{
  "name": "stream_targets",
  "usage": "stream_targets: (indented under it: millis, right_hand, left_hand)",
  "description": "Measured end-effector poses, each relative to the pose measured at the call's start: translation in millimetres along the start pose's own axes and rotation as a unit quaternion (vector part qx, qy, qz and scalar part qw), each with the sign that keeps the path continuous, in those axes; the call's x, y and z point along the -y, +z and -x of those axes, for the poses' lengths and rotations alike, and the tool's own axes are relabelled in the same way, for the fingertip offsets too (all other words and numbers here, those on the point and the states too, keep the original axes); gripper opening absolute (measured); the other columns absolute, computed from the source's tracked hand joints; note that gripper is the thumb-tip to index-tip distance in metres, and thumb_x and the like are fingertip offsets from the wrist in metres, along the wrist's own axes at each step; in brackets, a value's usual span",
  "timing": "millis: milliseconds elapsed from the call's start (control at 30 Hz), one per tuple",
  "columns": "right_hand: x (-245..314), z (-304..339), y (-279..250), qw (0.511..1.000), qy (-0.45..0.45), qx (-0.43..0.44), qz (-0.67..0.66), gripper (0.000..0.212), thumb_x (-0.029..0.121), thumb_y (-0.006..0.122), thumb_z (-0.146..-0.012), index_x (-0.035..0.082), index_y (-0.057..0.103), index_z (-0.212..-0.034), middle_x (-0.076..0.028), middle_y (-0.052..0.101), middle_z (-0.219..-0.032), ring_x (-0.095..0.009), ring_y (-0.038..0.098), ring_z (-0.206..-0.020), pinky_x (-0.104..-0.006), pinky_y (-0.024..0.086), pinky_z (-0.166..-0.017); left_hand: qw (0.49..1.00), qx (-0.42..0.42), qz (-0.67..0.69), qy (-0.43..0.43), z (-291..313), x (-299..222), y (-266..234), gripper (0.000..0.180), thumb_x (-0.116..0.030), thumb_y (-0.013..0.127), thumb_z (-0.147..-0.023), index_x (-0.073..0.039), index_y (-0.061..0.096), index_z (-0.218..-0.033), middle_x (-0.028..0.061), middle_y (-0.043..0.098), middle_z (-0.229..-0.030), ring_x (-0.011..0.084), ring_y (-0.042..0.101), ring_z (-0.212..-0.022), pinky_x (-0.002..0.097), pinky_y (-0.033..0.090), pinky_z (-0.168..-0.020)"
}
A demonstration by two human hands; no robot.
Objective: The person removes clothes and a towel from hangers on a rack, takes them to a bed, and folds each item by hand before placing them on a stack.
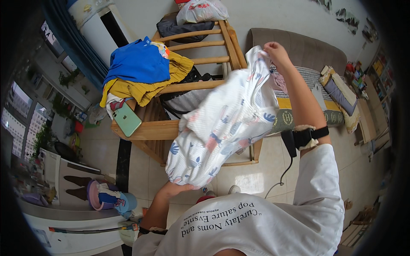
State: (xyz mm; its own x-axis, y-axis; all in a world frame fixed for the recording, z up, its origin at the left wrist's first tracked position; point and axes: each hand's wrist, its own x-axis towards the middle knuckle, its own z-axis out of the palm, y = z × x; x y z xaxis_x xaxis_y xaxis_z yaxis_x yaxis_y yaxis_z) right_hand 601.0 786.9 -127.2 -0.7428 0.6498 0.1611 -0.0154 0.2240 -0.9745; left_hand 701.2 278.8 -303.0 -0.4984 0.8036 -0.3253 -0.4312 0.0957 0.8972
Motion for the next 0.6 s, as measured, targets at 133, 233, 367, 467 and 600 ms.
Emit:
stream_targets:
  millis: [133,233,367,467,600]
  right_hand:
    - [-77,2,-28,0.991,-0.012,-0.001,0.135,0.069,0.047,0.055,-0.084,-0.008,0.043,-0.124,-0.022,0.051,-0.122,-0.028,0.05,-0.112,-0.0334,0.042,-0.09]
    - [-132,58,-52,0.988,-0.011,-0.039,0.151,0.087,0.052,0.057,-0.08,-0.011,0.028,-0.133,-0.029,0.036,-0.134,-0.033,0.038,-0.125,-0.0357,0.031,-0.101]
    - [-196,184,-50,0.911,0.282,0.142,-0.265,0.077,0.061,0.043,-0.085,-0.001,0.039,-0.131,-0.014,0.042,-0.134,-0.026,0.043,-0.12,-0.0374,0.031,-0.101]
    - [-145,218,-19,0.889,0.234,0.085,-0.383,0.044,0.037,0.044,-0.093,0.006,0.049,-0.123,-0.007,0.056,-0.118,-0.019,0.052,-0.109,-0.0325,0.038,-0.094]
    - [-131,219,-16,0.935,0.178,0.049,-0.303,0.034,0.01,0.052,-0.089,0.007,0.048,-0.123,-0.002,0.06,-0.108,-0.011,0.057,-0.094,-0.0249,0.045,-0.08]
  left_hand:
    - [0.998,-0.001,-0.049,0.036,-21,6,5,0.072,-0.002,0.07,-0.073,-0.001,0.032,-0.134,0.0077,0.043,-0.131,0.0219,0.042,-0.119,0.0341,0.033,-0.101]
    - [0.993,-0.046,-0.03,0.102,-22,12,10,0.067,-0.004,0.066,-0.076,-0.001,0.032,-0.134,0.0082,0.041,-0.133,0.0217,0.041,-0.121,0.0345,0.032,-0.102]
    - [0.983,-0.02,0.112,0.147,-33,-5,21,0.062,-0.002,0.064,-0.078,0.0,0.034,-0.133,0.0073,0.045,-0.129,0.019,0.043,-0.117,0.0323,0.033,-0.101]
    - [0.999,-0.022,0.026,0.023,-36,-12,14,0.063,-0.006,0.065,-0.077,0.0,0.035,-0.132,0.0073,0.045,-0.129,0.0202,0.044,-0.117,0.033,0.037,-0.097]
    - [0.874,0.106,-0.474,0.001,-36,-71,-5,0.054,-0.015,0.069,-0.075,-0.005,0.048,-0.124,0.0111,0.054,-0.118,0.0186,0.051,-0.109,0.0319,0.041,-0.091]
